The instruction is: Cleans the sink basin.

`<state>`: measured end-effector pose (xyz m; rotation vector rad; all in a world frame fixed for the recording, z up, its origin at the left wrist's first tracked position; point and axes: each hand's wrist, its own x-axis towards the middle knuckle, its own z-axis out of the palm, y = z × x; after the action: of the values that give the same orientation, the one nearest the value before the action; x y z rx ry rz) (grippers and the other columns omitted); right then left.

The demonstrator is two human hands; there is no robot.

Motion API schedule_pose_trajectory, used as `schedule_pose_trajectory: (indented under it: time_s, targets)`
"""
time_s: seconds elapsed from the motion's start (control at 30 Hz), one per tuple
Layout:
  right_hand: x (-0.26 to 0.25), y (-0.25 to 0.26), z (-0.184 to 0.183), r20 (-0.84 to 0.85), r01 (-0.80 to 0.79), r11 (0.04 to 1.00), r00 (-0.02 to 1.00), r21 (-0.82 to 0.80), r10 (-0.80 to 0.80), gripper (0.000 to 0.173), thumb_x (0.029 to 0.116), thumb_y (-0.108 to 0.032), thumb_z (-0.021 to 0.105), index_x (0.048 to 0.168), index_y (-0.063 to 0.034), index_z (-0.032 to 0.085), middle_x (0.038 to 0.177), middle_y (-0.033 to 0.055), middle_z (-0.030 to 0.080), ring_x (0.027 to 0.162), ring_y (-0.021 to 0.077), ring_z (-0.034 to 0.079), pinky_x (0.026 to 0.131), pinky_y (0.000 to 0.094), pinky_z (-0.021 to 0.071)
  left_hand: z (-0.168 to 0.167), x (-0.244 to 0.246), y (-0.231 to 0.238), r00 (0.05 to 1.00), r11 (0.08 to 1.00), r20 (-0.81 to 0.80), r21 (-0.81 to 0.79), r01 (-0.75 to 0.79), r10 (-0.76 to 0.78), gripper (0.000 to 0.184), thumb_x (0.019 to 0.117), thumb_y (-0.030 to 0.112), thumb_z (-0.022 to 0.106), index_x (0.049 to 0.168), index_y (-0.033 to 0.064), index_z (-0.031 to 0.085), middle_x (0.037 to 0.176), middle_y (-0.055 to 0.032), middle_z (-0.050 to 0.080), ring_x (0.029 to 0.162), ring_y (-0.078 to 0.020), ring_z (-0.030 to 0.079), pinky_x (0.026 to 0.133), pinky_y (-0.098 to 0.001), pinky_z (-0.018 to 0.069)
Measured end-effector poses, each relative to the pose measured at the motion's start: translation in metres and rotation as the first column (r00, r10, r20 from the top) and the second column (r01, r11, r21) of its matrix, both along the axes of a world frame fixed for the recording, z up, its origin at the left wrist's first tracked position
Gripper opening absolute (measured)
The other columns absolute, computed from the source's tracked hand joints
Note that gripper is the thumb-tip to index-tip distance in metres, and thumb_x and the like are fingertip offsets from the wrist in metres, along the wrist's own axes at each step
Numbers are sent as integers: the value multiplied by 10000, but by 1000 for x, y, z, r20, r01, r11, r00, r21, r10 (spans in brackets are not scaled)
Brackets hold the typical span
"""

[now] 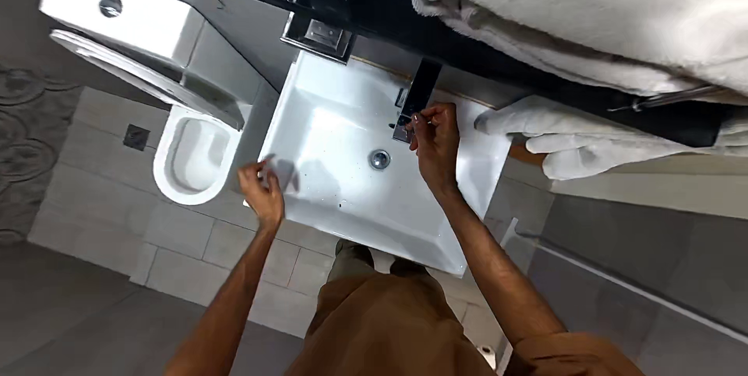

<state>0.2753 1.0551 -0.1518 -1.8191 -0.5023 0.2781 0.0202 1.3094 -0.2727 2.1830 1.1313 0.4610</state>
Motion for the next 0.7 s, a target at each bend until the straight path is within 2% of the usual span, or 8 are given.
schedule_pose_trajectory:
  time_s: [0.07, 0.1, 0.2, 0.37, 0.5, 0.57, 0.63, 0.7]
  targets:
    - [-4, 0, 5, -35, 12, 1000, 999, 9, -12, 159, 1085, -171, 524, 1200, -64, 497, 849, 63, 611, 559, 95, 537, 471, 202, 458, -4, 20, 31, 985, 991, -120, 40, 128, -122, 462, 1053, 350, 494, 1355, 7, 561, 1384, -262, 534, 1268, -409, 548, 1033, -572, 481]
    - [-4, 2, 7, -53, 23, 1000, 998, 6, -23, 143, 1085, -170, 522, 1185, -70, 499, 824, 53, 609, 536, 85, 524, 452, 191, 442, -3, 33, 44, 971, 983, -169, 44, 180, -170, 512, 1052, 375, 501, 1364, -28, 544, 1386, -301, 520, 1284, -462, 523, 1054, -610, 446]
    - [4, 14, 9, -104, 99, 993, 990, 57, -93, 106, 1052, -104, 549, 1123, -27, 531, 822, 56, 651, 588, 100, 577, 505, 227, 476, -6, 61, 69, 907, 962, -334, 7, 273, -255, 650, 1044, 472, 507, 1385, -81, 500, 1377, -356, 514, 1272, -538, 514, 1050, -667, 407]
    - [11, 27, 24, -122, 178, 968, 980, 179, -157, 69, 1046, -74, 538, 1094, -25, 527, 785, 26, 626, 579, 82, 573, 491, 219, 485, 0, 64, 86, 801, 912, -457, -61, 405, -387, 760, 1046, 590, 405, 1421, -65, 494, 1405, -338, 533, 1317, -519, 509, 1078, -700, 363]
    - [-3, 16, 10, -86, 176, 964, 983, 198, -162, 180, 1128, -202, 353, 1124, -76, 482, 799, -9, 563, 587, 34, 519, 510, 155, 447, -4, 64, 84, 819, 933, -474, -16, 360, -324, 829, 1029, 665, 333, 1388, -55, 533, 1376, -337, 553, 1297, -516, 526, 1069, -689, 380]
    - [-13, 9, -16, -168, 280, 937, 954, 209, -248, 205, 1132, -254, 328, 1099, -143, 497, 789, -27, 548, 594, 55, 533, 519, 185, 475, -5, 63, 82, 826, 932, -467, 11, 361, -315, 845, 1025, 680, 307, 1367, -55, 549, 1358, -340, 560, 1277, -528, 533, 1047, -694, 389]
    - [-16, 13, -38, -317, 351, 932, 897, 89, -308, 230, 1124, -303, 346, 1059, -192, 536, 782, -50, 536, 590, 45, 516, 519, 188, 459, -8, 64, 84, 834, 929, -458, 46, 367, -307, 854, 1022, 689, 289, 1332, -57, 568, 1332, -343, 571, 1254, -539, 541, 1021, -699, 401]
    - [-18, 14, -52, -530, 267, 963, 812, -38, -246, 238, 1119, -317, 383, 1148, -207, 592, 899, -47, 614, 684, 52, 576, 590, 212, 499, -11, 59, 84, 832, 919, -458, 73, 387, -314, 869, 1023, 692, 279, 1298, -74, 582, 1296, -348, 587, 1231, -541, 553, 995, -697, 418]
